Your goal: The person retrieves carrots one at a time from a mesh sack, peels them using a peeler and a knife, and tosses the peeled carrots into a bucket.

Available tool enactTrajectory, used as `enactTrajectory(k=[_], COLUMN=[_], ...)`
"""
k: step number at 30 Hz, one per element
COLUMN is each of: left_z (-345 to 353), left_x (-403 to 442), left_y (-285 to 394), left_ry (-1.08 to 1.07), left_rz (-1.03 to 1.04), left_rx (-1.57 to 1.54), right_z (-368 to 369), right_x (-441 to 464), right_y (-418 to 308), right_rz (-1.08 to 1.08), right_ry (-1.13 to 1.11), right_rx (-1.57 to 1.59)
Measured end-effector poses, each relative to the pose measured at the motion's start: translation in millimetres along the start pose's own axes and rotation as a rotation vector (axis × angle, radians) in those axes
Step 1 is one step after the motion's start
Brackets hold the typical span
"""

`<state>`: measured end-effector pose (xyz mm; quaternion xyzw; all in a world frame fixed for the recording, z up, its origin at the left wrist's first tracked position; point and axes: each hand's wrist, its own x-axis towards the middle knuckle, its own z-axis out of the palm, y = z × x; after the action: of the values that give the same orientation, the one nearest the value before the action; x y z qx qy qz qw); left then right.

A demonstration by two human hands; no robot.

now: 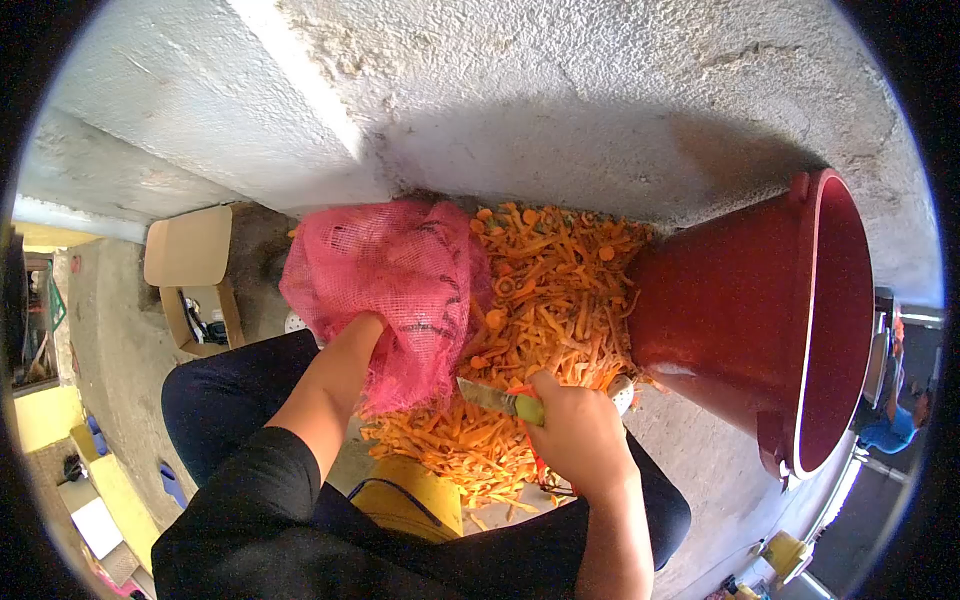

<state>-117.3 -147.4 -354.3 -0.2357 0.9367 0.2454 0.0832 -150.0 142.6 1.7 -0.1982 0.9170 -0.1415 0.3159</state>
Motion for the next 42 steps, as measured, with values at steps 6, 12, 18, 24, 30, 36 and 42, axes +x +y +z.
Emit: enactTrajectory(k=[6,12,18,24,30,36,42], left_z=[-2.4,-18.0,-25.4,-20.9,-30.4,-44.0,-40.7], left_x=[-29.1,-50.7,-52.9,-46.9,-37.8,-29.4,-15.3], left_y=[-23.6,-65.7,-80.8,-73.1,-86.2,-104.1,-100.2], left_ry=[-0.005,0.012,-0.004,-0.023,-0.025,-0.03,-0.049], left_rz=[-0.118,-0.291,-0.358,-0.354,-0.397,-0.446,-0.442], left_rx=[0.031,0.072,0.066,0.05,0.062,0.082,0.083], right_z=[-1.0,-0.7,1.1,2.1,4.0,2.8,1.8], right_x=[7.1,8.4,8.7,10.6,14.4,20.6,21.0], right_y=[-2.2,-3.9,-5.6,-12.4,-11.9,-12.9,-19.5], right_rz=[0.005,0.011,0.032,0.028,0.019,0.043,0.094], right_ry=[-0.039,-0.017,-0.036,-0.058,-0.046,-0.07,-0.109], right_rx=[-0.019,-0.015,-0.017,-0.026,-0.016,0.005,0.054])
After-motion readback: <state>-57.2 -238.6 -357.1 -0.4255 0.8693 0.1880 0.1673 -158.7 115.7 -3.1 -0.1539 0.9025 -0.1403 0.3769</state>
